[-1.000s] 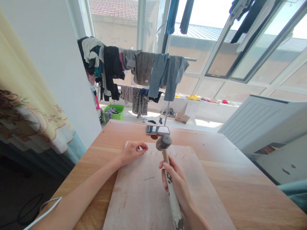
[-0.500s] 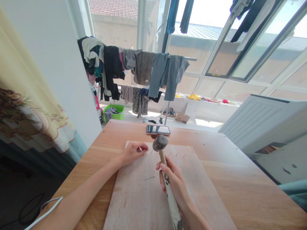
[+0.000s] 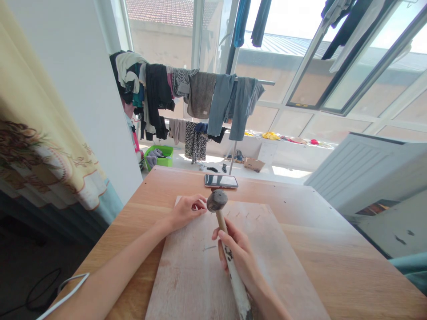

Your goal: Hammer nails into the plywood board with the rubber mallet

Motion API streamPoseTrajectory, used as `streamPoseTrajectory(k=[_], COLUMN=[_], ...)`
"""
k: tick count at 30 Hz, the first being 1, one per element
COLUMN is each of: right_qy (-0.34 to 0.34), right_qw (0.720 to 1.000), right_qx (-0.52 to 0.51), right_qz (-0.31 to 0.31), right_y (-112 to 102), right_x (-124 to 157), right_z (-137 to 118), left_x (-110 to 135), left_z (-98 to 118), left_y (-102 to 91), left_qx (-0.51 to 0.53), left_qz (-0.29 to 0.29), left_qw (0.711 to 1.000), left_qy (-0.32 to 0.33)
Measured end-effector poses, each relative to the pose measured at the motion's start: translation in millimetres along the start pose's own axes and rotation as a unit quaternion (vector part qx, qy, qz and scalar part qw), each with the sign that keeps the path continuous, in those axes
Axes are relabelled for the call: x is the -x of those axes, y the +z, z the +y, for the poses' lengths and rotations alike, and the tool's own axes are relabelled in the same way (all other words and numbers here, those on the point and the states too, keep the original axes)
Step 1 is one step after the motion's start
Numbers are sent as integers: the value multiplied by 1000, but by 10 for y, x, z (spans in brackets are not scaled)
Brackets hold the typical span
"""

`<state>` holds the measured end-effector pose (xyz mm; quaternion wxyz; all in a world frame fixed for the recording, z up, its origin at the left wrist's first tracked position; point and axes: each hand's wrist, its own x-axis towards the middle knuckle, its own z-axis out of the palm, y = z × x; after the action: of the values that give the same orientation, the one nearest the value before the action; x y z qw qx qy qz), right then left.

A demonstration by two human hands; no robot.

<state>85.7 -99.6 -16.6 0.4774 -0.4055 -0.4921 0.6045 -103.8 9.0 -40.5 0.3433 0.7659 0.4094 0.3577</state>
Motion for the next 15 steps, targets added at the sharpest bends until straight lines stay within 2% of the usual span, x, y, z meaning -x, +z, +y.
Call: streamPoseTrajectory(k=[5,15], right_qy=[13,13], right_qw=[1000,999], right_qx=[20,22], right_qz=[-18,-23], right_y=[-9,-2], right_x=[-4,6], right_z=[25,-9], left_x=[-10,-17], left_z=[-39,-19], left_y=[2,8], left_qx=[-43,-44], left_qz=[11,3], left_qw=[999,999], left_qy=[16,14])
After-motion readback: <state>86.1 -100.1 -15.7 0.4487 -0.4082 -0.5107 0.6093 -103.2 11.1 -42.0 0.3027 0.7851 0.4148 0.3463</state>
